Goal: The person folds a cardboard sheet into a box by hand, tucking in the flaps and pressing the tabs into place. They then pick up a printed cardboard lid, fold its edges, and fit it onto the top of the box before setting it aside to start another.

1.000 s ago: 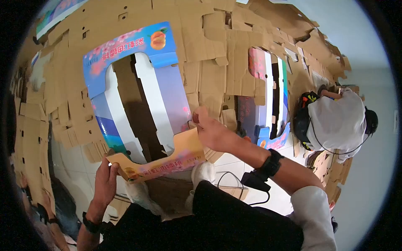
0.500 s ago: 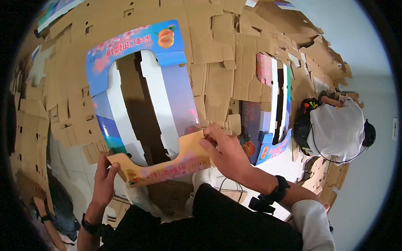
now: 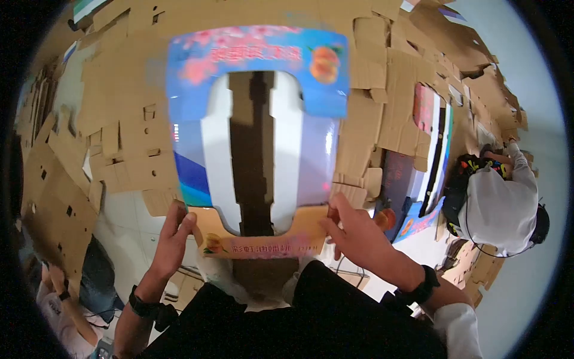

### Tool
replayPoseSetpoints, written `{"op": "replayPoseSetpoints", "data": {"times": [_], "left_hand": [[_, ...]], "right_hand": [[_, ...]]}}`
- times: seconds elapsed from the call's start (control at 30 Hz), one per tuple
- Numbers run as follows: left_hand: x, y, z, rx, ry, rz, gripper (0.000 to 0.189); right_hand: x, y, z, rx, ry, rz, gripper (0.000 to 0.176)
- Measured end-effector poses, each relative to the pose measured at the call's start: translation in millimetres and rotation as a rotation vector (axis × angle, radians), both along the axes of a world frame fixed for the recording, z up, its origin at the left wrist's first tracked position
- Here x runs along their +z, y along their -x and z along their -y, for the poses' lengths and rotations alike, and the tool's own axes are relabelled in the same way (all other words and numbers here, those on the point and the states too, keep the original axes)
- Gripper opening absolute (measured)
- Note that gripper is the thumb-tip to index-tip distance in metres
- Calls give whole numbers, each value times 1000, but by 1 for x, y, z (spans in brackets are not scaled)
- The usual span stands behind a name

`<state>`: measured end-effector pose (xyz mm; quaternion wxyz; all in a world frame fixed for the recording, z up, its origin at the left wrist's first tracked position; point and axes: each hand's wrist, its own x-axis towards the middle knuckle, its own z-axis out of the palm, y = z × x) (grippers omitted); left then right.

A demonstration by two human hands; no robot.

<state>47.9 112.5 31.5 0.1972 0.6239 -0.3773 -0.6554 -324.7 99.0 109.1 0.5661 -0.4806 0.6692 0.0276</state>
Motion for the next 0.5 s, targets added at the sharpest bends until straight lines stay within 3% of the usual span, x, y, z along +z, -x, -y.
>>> {"op": "replayPoseSetpoints", "data": {"times": [0.03, 0.13, 0.27, 0.33, 0.43, 0.5], "left_hand": [[-4, -3, -1, -36, 4, 25, 28], [-5, -6, 1, -123, 21, 92, 33], [4, -5, 9, -250, -36, 178, 36], [7, -9, 15, -298, -66, 172, 36], [14, -10, 22, -312, 223, 361, 44], [23, -5, 35, -284, 621, 534, 53]], "right_hand": [[3, -3, 4, 127, 13, -126, 26], [-29, 16, -4, 68, 13, -69, 28], [-28, 20, 7, 280, 294, -80, 38], [-21, 18, 21, 168, 248, -59, 39], [-13, 10, 35, 42, 350, -38, 38], [-13, 5, 45, 28, 511, -20, 35]]}}
